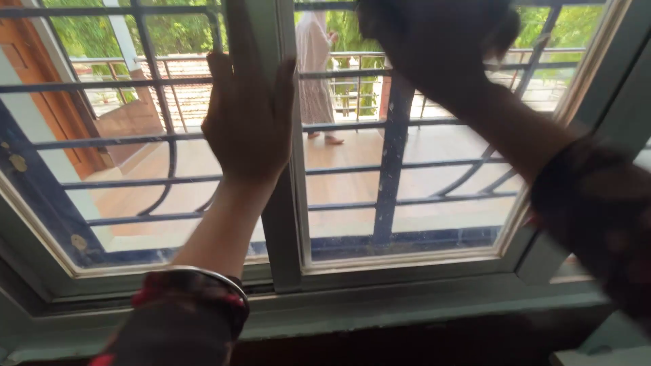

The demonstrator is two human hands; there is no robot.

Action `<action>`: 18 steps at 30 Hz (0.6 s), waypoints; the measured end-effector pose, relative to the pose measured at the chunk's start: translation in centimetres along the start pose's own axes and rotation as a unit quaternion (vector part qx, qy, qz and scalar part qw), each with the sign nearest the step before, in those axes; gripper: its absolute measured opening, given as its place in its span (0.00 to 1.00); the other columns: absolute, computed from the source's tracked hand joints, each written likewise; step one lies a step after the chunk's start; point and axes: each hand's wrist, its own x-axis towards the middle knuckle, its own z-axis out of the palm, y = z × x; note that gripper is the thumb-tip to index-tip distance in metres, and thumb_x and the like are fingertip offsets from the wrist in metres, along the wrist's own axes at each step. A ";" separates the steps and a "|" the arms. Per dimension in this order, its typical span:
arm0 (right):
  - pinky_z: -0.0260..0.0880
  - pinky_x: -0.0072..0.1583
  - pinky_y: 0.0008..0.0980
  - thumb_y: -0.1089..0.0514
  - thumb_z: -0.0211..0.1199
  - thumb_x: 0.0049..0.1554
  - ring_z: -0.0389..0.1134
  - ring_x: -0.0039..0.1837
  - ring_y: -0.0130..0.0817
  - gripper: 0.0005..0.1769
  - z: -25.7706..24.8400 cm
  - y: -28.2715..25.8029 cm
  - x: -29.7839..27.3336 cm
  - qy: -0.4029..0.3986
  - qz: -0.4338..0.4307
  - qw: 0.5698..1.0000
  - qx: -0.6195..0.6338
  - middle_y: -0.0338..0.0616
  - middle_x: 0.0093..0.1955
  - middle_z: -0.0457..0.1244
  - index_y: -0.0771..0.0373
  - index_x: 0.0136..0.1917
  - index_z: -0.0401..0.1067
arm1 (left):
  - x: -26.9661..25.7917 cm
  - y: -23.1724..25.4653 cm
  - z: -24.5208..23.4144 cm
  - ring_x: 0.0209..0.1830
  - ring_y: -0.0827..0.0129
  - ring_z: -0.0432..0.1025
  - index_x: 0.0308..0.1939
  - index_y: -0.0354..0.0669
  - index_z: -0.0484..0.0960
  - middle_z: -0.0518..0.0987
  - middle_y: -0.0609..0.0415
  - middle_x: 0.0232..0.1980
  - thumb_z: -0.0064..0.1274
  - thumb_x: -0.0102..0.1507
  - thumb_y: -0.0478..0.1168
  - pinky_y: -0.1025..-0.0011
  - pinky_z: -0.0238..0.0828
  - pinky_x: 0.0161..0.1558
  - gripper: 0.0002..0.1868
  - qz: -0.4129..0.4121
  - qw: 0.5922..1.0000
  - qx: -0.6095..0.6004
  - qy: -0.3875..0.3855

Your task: Cleaning a glass window with a cloth.

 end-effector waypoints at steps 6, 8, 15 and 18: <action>0.66 0.72 0.51 0.62 0.66 0.58 0.64 0.71 0.44 0.19 1.2 -12.7 -6.0 -0.090 -0.158 0.983 -0.001 0.46 0.66 0.63 0.62 0.63 0.76 | -0.8 0.8 -1.7 0.50 0.57 0.82 0.80 0.47 0.52 0.77 0.44 0.57 0.49 0.81 0.53 0.67 0.83 0.44 0.32 -0.050 0.996 -0.050 -0.059; 0.66 0.71 0.47 0.61 0.66 0.60 0.64 0.72 0.42 0.19 0.6 -13.2 -7.3 -0.114 -0.164 0.980 0.020 0.44 0.67 0.63 0.61 0.65 0.76 | -0.7 0.6 -1.8 0.50 0.57 0.83 0.80 0.48 0.51 0.78 0.45 0.59 0.50 0.80 0.51 0.67 0.84 0.44 0.32 -0.046 0.995 -0.063 -0.058; 0.65 0.60 0.53 0.51 0.66 0.58 0.66 0.63 0.40 0.14 -3.7 -9.1 -5.4 -0.076 -0.144 0.978 -0.131 0.40 0.60 0.66 0.53 0.56 0.77 | -0.6 0.8 -2.2 0.50 0.59 0.85 0.81 0.54 0.48 0.80 0.48 0.66 0.51 0.76 0.47 0.69 0.86 0.44 0.35 -0.046 0.993 -0.097 -0.055; 0.66 0.56 0.50 0.51 0.65 0.62 0.67 0.57 0.40 0.11 -7.0 -2.4 -5.5 -0.067 -0.117 0.977 -0.163 0.42 0.54 0.66 0.56 0.55 0.77 | -0.5 0.9 -2.0 0.52 0.59 0.85 0.81 0.54 0.48 0.78 0.46 0.69 0.50 0.77 0.47 0.70 0.86 0.45 0.34 -0.042 0.993 -0.099 -0.052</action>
